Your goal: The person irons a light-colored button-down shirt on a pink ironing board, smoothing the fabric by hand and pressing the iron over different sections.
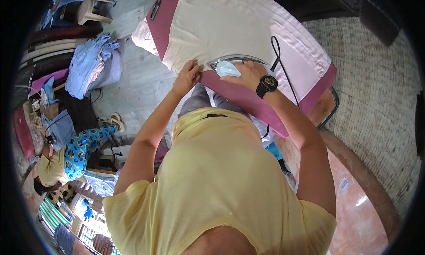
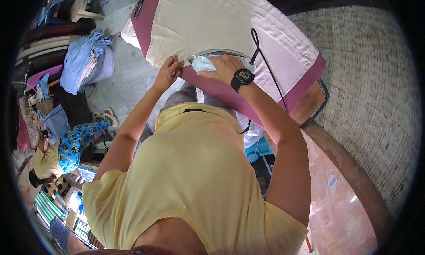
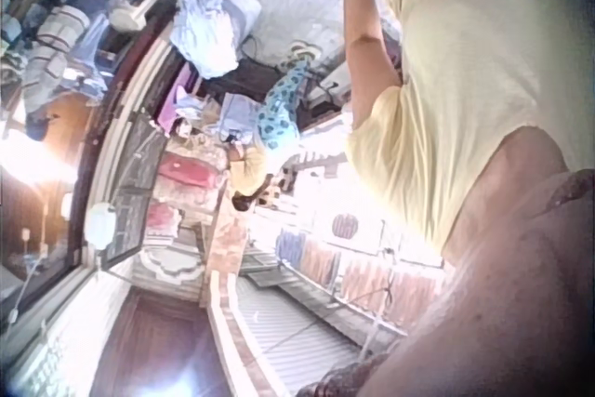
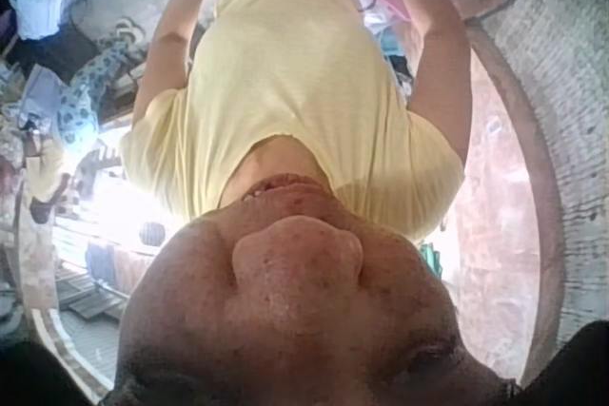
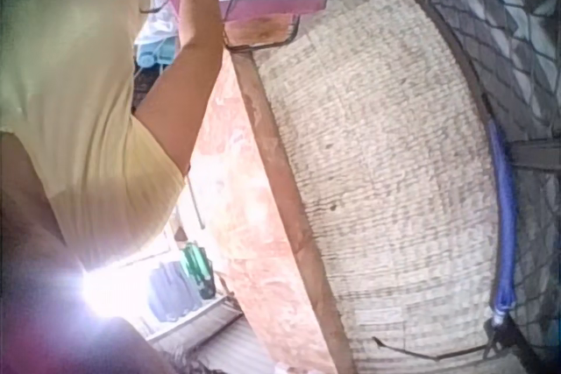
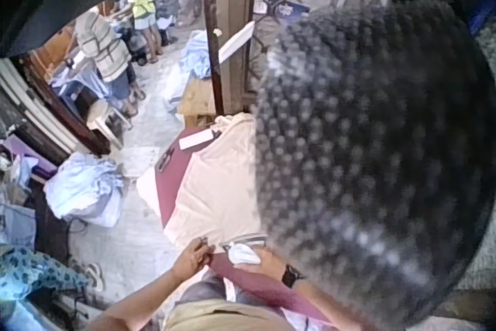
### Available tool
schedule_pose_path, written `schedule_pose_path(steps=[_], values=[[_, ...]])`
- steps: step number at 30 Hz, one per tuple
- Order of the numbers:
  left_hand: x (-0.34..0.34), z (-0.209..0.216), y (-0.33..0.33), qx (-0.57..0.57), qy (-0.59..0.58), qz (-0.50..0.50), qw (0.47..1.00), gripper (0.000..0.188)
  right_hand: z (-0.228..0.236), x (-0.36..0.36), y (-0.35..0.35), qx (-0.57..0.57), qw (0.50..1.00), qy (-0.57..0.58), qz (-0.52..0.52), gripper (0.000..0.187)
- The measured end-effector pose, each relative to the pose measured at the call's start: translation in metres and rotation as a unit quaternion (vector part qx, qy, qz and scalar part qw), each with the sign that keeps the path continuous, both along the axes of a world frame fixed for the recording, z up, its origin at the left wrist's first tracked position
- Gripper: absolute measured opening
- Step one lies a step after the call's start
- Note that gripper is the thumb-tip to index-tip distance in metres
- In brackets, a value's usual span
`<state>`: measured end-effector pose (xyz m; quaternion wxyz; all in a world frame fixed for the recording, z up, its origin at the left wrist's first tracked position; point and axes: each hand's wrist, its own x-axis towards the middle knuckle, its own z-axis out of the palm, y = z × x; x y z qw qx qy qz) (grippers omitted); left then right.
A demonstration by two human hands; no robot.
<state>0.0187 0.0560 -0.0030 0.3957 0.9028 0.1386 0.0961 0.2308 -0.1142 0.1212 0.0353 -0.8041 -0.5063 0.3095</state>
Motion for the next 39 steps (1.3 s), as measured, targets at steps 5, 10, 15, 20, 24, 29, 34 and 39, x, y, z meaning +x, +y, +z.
schedule_pose_path(steps=[5, 10, 15, 20, 24, 29, 34, 39], values=[[-0.001, -0.004, -0.003, -0.003, -0.010, 0.020, 1.000, 0.024, -0.002, 0.004, -0.021, 0.051, 0.998, -0.036, 0.015, 0.071], [-0.002, -0.010, -0.002, -0.007, -0.012, 0.021, 1.000, 0.022, -0.010, 0.000, -0.012, 0.050, 0.999, -0.017, 0.006, 0.069], [-0.006, -0.015, -0.003, 0.000, -0.033, 0.026, 0.999, 0.022, -0.001, -0.001, -0.021, 0.012, 1.000, -0.003, -0.006, 0.071], [-0.001, -0.019, -0.001, 0.027, -0.061, 0.005, 0.998, 0.026, -0.012, -0.013, -0.004, 0.042, 0.998, -0.002, -0.047, 0.076], [0.004, -0.019, -0.002, 0.022, -0.045, -0.005, 0.999, 0.025, -0.012, -0.002, -0.047, 0.086, 0.990, -0.024, -0.111, 0.072], [0.001, -0.002, 0.003, 0.031, -0.041, -0.003, 0.999, 0.021, 0.007, 0.044, -0.203, 0.056, 0.970, -0.064, -0.229, 0.073], [0.019, -0.002, 0.055, 0.127, -0.077, 0.223, 0.963, 0.042, 0.055, 0.057, -0.314, -0.057, 0.910, -0.100, -0.399, 0.075], [0.035, -0.051, 0.128, 0.242, 0.023, 0.260, 0.934, 0.068, 0.047, 0.047, -0.276, 0.015, 0.934, -0.153, -0.322, 0.054]])
